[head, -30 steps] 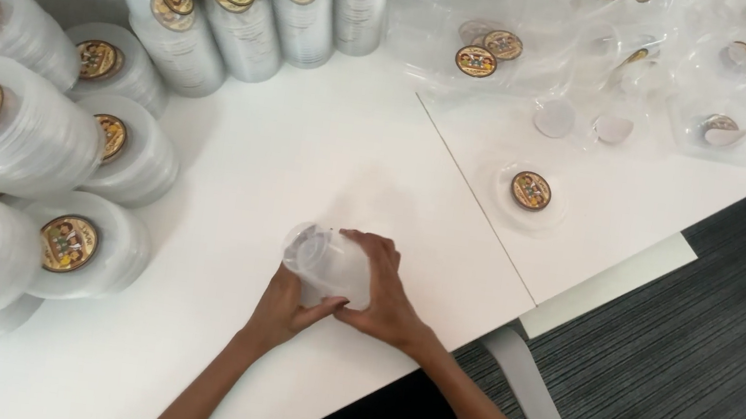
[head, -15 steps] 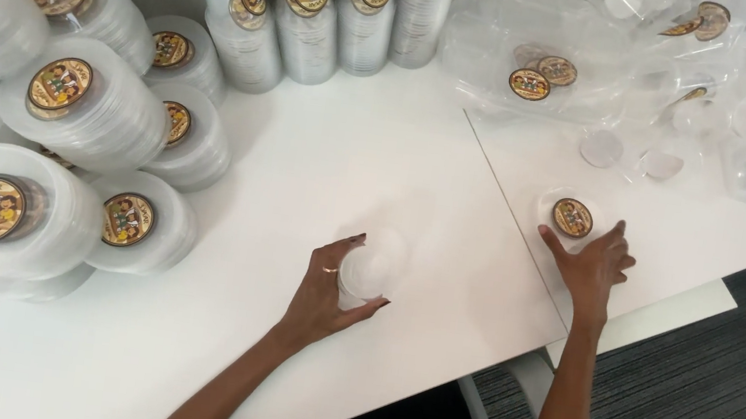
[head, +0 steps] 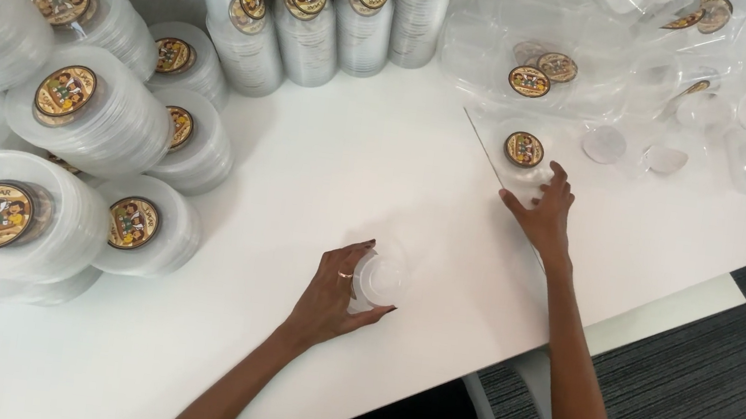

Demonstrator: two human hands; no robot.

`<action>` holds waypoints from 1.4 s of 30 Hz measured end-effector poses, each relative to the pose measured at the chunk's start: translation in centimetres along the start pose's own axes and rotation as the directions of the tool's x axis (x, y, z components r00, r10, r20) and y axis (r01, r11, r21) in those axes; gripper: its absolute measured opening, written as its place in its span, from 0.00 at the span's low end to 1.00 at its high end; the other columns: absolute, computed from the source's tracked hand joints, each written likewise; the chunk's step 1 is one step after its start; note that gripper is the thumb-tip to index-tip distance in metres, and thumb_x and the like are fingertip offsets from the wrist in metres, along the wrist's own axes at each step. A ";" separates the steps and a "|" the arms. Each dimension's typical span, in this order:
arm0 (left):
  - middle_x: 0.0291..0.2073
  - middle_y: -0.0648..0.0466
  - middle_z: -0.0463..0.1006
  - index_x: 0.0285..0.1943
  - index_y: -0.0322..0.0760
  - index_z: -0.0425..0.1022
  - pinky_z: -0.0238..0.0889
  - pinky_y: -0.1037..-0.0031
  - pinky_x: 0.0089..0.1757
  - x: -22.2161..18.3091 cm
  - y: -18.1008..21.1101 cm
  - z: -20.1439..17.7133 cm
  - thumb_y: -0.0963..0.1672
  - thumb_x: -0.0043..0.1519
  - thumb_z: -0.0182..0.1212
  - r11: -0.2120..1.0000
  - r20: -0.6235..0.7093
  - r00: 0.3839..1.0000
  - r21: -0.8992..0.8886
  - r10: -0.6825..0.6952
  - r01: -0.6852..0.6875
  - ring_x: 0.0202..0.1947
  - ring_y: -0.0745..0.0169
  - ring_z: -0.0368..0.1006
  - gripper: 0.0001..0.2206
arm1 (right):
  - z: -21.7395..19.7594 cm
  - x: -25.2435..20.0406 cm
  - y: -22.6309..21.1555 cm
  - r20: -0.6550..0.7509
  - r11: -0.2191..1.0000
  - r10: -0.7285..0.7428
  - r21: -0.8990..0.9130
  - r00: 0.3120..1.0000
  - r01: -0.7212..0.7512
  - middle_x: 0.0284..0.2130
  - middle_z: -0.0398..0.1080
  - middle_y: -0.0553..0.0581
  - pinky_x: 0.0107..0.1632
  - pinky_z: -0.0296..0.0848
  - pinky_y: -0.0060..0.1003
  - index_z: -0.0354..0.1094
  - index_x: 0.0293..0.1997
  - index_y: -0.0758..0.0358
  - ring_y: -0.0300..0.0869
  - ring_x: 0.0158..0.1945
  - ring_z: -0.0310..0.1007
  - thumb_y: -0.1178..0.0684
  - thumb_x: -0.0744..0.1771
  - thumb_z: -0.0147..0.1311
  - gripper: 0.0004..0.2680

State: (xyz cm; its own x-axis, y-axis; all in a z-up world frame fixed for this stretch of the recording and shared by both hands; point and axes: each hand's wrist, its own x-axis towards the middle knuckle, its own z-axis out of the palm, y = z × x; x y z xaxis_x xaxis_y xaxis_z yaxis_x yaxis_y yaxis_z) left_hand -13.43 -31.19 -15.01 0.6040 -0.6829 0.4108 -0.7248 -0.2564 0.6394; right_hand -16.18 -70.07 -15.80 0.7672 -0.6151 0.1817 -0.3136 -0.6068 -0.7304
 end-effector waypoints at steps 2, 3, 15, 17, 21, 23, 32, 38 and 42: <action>0.67 0.41 0.65 0.72 0.33 0.55 0.65 0.53 0.57 0.0 0.0 0.1 0.52 0.51 0.78 1.000 -0.004 1.000 0.002 0.004 -0.004 0.62 0.38 0.63 0.44 | 0.1 0.3 0.2 -0.020 1.000 0.029 -0.004 0.999 -0.029 0.61 0.56 0.72 0.54 0.74 0.45 0.44 0.74 0.65 0.54 0.59 0.62 0.46 0.62 0.70 0.36; 0.66 0.41 0.65 0.72 0.33 0.55 0.64 0.53 0.57 0.0 0.0 0.1 0.52 0.51 0.78 1.000 -0.008 1.000 0.004 0.007 -0.007 0.62 0.38 0.63 0.44 | 0.2 0.5 0.3 -0.040 0.998 0.058 -0.008 0.998 -0.058 0.59 0.57 0.71 0.52 0.74 0.43 0.46 0.74 0.64 0.52 0.56 0.66 0.48 0.63 0.69 0.34; 0.61 0.38 0.64 0.73 0.28 0.50 0.72 0.63 0.42 0.6 0.0 -0.2 0.53 0.53 0.75 0.960 0.023 0.960 -0.034 -0.278 0.279 0.48 0.48 0.67 0.46 | -2.2 2.3 3.6 -0.324 0.997 -0.070 -0.061 0.944 0.053 0.54 0.67 0.65 0.54 0.73 0.42 0.62 0.62 0.65 0.48 0.54 0.71 0.64 0.66 0.54 0.16; 0.62 0.38 0.63 0.73 0.28 0.50 0.71 0.62 0.42 0.9 0.2 -0.3 0.53 0.53 0.75 0.956 0.007 0.957 -0.048 -0.291 0.291 0.48 0.47 0.67 0.46 | -3.6 3.5 5.0 -0.407 0.963 -0.212 -0.244 0.889 0.118 0.54 0.64 0.65 0.62 0.67 0.46 0.62 0.61 0.66 0.51 0.58 0.64 0.65 0.65 0.54 0.17; 0.64 0.40 0.63 0.74 0.32 0.53 0.70 0.62 0.45 1.2 0.6 -0.9 0.53 0.53 0.75 0.942 0.020 0.951 -0.128 -0.310 0.309 0.51 0.47 0.65 0.45 | -6.1 5.3 6.8 -0.319 0.811 -0.459 -0.531 0.829 0.245 0.67 0.58 0.68 0.68 0.52 0.58 0.57 0.68 0.70 0.57 0.71 0.52 0.59 0.62 0.59 0.26; 0.65 0.41 0.61 0.75 0.32 0.50 0.70 0.62 0.48 1.0 0.4 -1.0 0.54 0.52 0.74 0.915 0.075 0.924 -0.132 -0.374 0.381 0.50 0.47 0.66 0.46 | -6.1 5.8 7.4 -0.290 0.789 -0.492 -0.547 0.821 0.280 0.68 0.57 0.68 0.68 0.50 0.60 0.55 0.70 0.70 0.58 0.73 0.50 0.56 0.63 0.61 0.28; 0.72 0.39 0.54 0.75 0.27 0.48 0.58 0.54 0.61 0.4 -1.4 0.4 0.55 0.54 0.75 0.957 0.082 0.960 -0.099 -0.266 0.274 0.68 0.36 0.53 0.48 | -6.0 6.7 11.6 -0.282 0.835 -0.351 -0.526 0.893 0.162 0.61 0.57 0.67 0.69 0.49 0.64 0.55 0.70 0.68 0.60 0.69 0.50 0.45 0.66 0.68 0.29; 0.71 0.40 0.56 0.76 0.27 0.49 0.58 0.56 0.62 0.1 -1.6 0.8 0.56 0.54 0.73 0.948 0.070 0.960 -0.150 -0.273 0.280 0.69 0.37 0.53 0.48 | -6.0 6.3 14.1 -0.421 0.919 -0.328 -0.348 0.846 0.183 0.61 0.57 0.69 0.65 0.63 0.54 0.57 0.68 0.68 0.57 0.64 0.59 0.45 0.66 0.73 0.28; 0.71 0.37 0.56 0.75 0.23 0.48 0.54 0.55 0.65 0.0 -2.5 1.5 0.57 0.56 0.73 0.981 0.060 0.979 -0.004 -0.196 0.196 0.69 0.36 0.53 0.49 | -5.8 6.5 15.9 -0.496 0.929 -0.333 -0.320 0.802 0.187 0.59 0.58 0.66 0.58 0.73 0.45 0.57 0.67 0.69 0.53 0.56 0.65 0.48 0.65 0.72 0.28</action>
State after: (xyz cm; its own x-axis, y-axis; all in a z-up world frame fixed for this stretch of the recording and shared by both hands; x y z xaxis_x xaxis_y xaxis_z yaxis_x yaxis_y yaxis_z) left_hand -12.10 -31.60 -17.59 0.7134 -0.6591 0.2380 -0.5908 -0.3830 0.7101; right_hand -19.41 -86.60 -22.41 0.4419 -0.5413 0.7154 -0.3271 -0.8398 -0.4333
